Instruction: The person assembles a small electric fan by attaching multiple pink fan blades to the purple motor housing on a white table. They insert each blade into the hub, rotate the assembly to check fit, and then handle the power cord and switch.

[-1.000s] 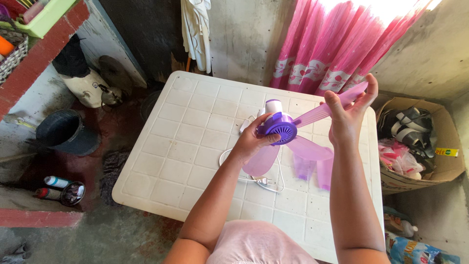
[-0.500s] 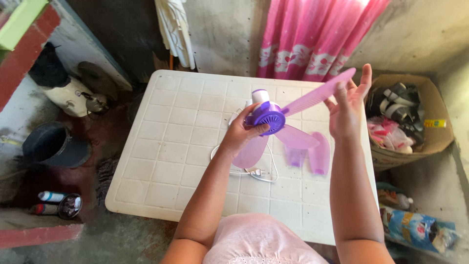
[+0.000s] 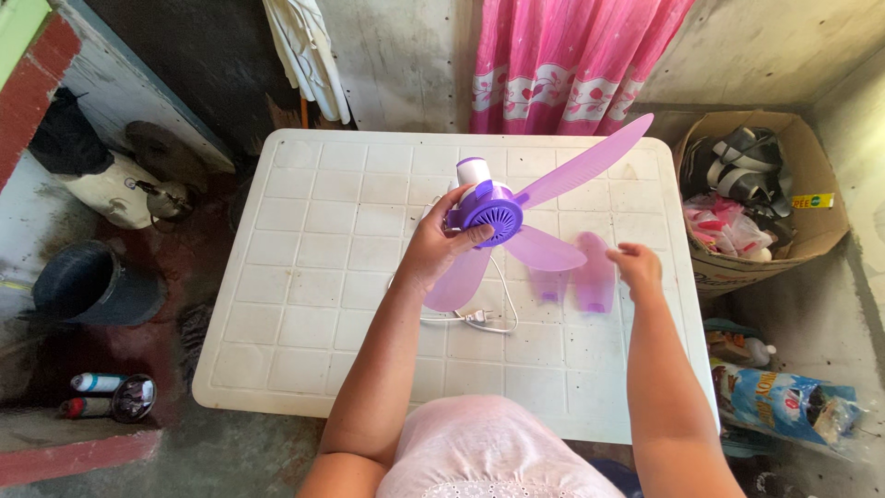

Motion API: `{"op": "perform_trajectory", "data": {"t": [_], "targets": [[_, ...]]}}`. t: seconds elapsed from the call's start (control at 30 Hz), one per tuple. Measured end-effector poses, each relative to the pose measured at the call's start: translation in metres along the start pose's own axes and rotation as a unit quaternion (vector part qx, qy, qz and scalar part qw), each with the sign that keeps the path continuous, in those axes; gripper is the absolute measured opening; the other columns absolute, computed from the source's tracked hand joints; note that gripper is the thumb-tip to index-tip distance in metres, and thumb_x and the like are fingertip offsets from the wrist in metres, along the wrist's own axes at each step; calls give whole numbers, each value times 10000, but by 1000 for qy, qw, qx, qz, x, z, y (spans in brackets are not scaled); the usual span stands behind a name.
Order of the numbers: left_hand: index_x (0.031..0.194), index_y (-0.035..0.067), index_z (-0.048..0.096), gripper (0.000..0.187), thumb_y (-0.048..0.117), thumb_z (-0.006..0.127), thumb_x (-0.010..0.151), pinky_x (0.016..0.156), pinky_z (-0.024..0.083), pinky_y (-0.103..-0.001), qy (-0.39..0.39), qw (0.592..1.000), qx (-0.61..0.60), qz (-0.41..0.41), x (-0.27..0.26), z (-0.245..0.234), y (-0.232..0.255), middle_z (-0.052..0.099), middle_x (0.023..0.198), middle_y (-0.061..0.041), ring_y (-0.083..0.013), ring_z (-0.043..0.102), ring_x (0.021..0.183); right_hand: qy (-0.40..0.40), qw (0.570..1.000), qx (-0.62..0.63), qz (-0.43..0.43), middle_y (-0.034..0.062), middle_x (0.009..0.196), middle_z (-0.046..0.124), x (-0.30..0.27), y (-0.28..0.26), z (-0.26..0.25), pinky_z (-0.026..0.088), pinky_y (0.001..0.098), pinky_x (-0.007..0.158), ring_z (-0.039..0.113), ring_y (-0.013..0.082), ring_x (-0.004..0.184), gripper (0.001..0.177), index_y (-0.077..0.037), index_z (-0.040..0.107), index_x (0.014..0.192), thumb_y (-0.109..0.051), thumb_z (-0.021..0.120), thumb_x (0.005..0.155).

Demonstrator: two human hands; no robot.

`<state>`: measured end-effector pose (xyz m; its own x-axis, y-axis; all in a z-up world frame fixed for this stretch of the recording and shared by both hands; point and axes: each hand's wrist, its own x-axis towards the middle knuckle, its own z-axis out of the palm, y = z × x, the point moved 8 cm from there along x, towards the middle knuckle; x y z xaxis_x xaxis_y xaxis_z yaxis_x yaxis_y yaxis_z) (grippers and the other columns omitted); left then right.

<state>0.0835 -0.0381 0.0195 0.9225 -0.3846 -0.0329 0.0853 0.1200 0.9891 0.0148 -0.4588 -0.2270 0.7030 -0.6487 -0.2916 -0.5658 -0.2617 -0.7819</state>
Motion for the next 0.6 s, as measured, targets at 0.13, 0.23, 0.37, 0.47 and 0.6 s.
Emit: {"op": "perform_trajectory", "data": {"t": [0.13, 0.23, 0.37, 0.47, 0.6], "targets": [[1439, 121, 540, 797, 299, 888, 744, 841, 647, -326, 2, 1000, 10, -4, -1, 1, 3, 654, 1263, -79, -187, 735, 1004, 4, 1000, -21, 0, 123, 1088, 764, -7, 15, 11, 579, 367, 798, 721, 220, 927, 550, -37, 700, 1252, -258, 857, 774], [1438, 120, 543, 822, 322, 891, 722, 829, 654, -324, 5, 999, 29, -16, -1, 0, 9, 666, 1246, -82, -189, 744, 984, 20, 995, -99, -3, 110, 1083, 765, -11, 9, 11, 570, 371, 847, 723, 230, 952, 523, -55, 708, 1247, -273, 848, 792], [1403, 105, 559, 813, 360, 893, 706, 824, 655, -322, 6, 998, 52, -38, -1, 0, 12, 689, 1204, -91, -188, 748, 981, 15, 993, -117, 5, 112, 1066, 768, -15, 6, 13, 572, 377, 843, 724, 241, 946, 461, -65, 733, 1221, -235, 825, 803], [1356, 101, 574, 774, 370, 893, 704, 834, 633, -324, 5, 995, 85, -48, 0, -1, 12, 707, 1177, -90, -183, 744, 978, 11, 998, -56, 15, 95, 1030, 764, -18, 9, 14, 560, 366, 771, 702, 209, 889, 411, -52, 740, 1207, -211, 801, 833], [1324, 97, 587, 743, 376, 897, 709, 850, 623, -326, -9, 990, 136, -32, 6, -2, 17, 711, 1167, -85, -184, 731, 998, -22, 994, 89, 61, 70, 978, 733, -16, 15, 15, 548, 341, 680, 661, 179, 819, 322, -49, 752, 1184, -182, 764, 892]]}}
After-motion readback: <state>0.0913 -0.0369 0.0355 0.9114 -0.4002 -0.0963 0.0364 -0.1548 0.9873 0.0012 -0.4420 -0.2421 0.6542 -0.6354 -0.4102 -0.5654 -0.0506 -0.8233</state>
